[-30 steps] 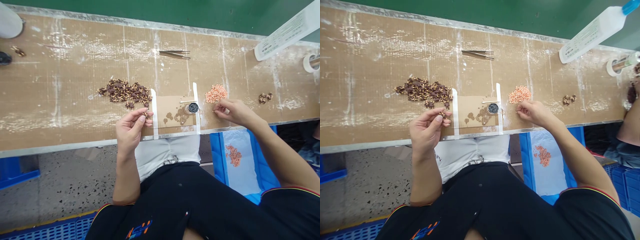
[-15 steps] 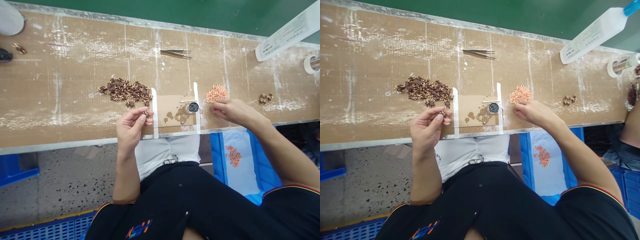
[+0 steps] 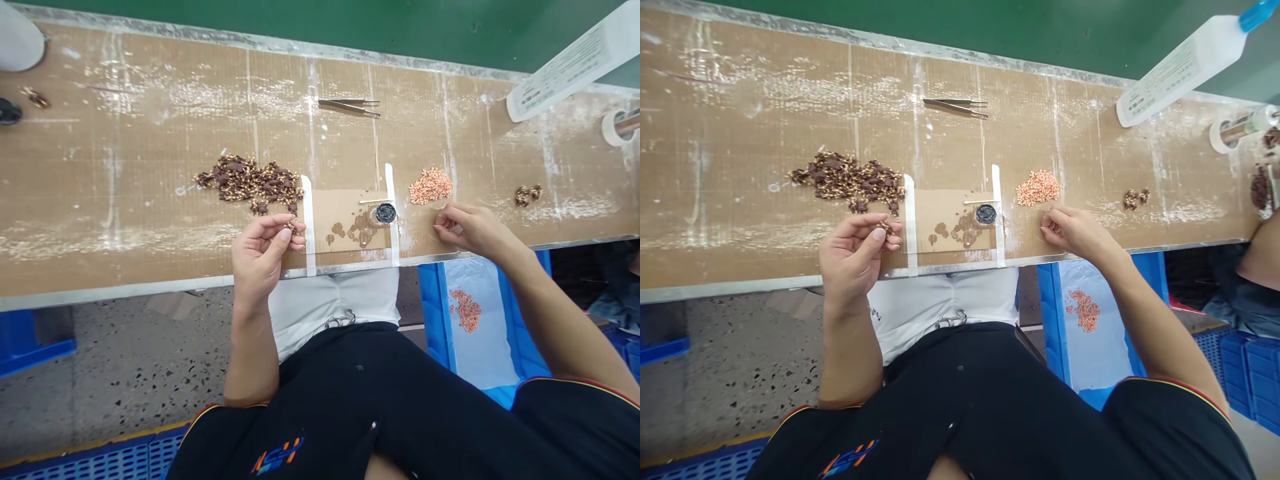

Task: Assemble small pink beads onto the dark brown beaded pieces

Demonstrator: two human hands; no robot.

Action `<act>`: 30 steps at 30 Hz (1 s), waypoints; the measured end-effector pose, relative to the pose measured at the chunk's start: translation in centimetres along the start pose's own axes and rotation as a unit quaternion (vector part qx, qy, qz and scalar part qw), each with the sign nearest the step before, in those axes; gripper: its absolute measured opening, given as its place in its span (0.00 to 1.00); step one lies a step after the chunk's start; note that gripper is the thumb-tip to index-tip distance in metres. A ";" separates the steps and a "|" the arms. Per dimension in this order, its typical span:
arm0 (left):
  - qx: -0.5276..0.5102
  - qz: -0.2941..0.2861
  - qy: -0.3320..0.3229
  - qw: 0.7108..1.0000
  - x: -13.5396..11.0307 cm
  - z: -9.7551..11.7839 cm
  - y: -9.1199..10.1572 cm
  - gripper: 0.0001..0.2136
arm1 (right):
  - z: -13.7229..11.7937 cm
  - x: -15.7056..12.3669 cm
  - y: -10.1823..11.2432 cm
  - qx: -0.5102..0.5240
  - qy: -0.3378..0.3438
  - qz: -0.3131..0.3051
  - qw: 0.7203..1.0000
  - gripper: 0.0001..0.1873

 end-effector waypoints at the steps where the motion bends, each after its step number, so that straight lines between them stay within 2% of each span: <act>1: -0.003 -0.002 -0.004 1.000 0.0 0.0 0.0 0.17 | 0.1 -0.3 -0.2 0.003 0.000 0.013 1.000 0.09; 5: -0.026 -0.012 -0.017 0.999 0.1 0.2 0.0 0.16 | 0.3 -0.8 -0.7 -0.008 0.005 0.040 0.999 0.09; 17: -0.020 -0.012 0.000 1.000 0.2 0.2 -0.1 0.20 | 0.4 -0.8 -0.7 -0.094 -0.019 0.050 0.994 0.10; 21: -0.022 -0.014 -0.007 1.000 0.2 0.2 -0.1 0.19 | 0.4 -0.6 -0.2 -0.057 -0.020 0.052 0.997 0.08; 24: -0.023 -0.016 0.002 1.000 0.1 0.0 0.0 0.20 | -1.0 -0.1 1.0 -0.002 0.000 0.053 0.999 0.07; 30: -0.024 -0.032 0.003 0.999 0.1 0.0 -0.2 0.20 | -6.4 2.8 5.0 0.030 0.058 0.038 0.997 0.08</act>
Point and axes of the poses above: each hand's wrist, its own x-axis towards the middle knuckle, its own y-axis out of the back of the hand, z = x × y, the point moved 6 cm from there along x, towards the middle knuckle, and after that the axes turned 13 degrees about -z, right-handed, at the moved point
